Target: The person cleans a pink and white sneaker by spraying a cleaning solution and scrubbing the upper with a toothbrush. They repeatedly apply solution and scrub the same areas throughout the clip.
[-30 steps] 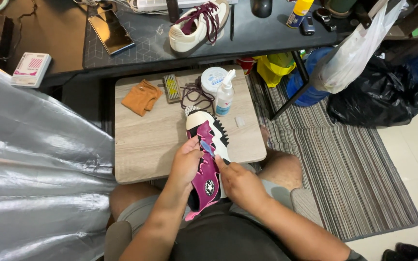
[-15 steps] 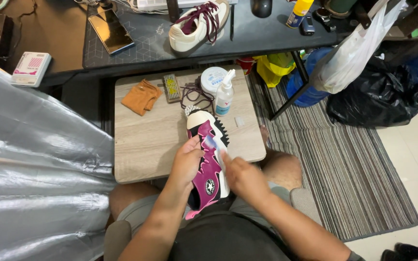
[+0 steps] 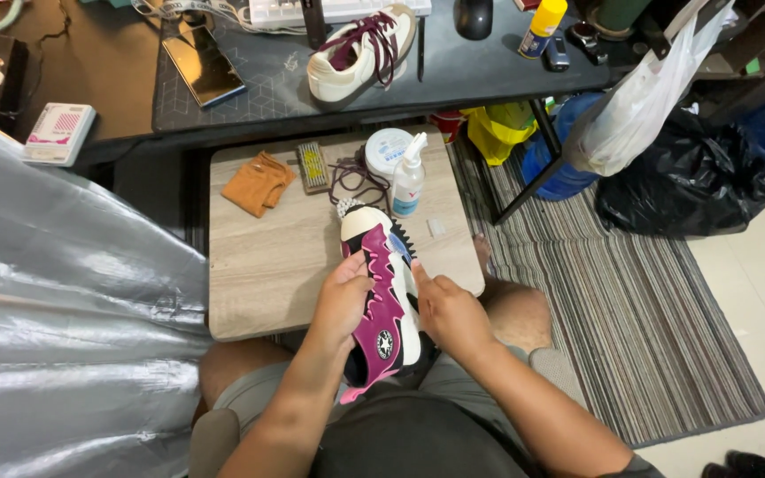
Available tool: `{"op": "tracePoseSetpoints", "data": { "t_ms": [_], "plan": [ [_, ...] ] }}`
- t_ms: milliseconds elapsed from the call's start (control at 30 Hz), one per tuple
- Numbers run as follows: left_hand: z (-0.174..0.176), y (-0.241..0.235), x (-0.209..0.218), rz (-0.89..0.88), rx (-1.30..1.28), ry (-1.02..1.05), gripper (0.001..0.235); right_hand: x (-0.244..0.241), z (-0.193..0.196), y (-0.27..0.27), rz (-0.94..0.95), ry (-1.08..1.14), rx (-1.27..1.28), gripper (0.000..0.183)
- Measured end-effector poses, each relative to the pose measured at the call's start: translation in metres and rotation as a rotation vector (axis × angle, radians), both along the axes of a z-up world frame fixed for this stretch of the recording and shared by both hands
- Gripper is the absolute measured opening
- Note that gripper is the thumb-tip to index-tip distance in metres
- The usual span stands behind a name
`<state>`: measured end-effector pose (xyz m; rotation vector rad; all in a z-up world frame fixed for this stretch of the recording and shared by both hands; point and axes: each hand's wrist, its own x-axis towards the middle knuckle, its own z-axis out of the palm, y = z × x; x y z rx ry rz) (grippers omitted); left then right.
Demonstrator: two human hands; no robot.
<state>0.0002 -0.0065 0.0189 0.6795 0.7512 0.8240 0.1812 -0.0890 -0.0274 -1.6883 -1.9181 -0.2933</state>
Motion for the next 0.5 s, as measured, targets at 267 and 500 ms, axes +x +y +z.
{"op": "tracePoseSetpoints", "data": {
  "t_ms": [267,500],
  "plan": [
    [-0.015,0.007,0.001,-0.020,-0.002,0.026,0.072,-0.019,0.008,-0.019,0.059,0.076,-0.043,0.044],
    [-0.006,0.004,-0.001,-0.024,-0.002,0.043,0.072,-0.004,0.009,-0.013,0.153,-0.459,0.090,0.041]
  ]
}}
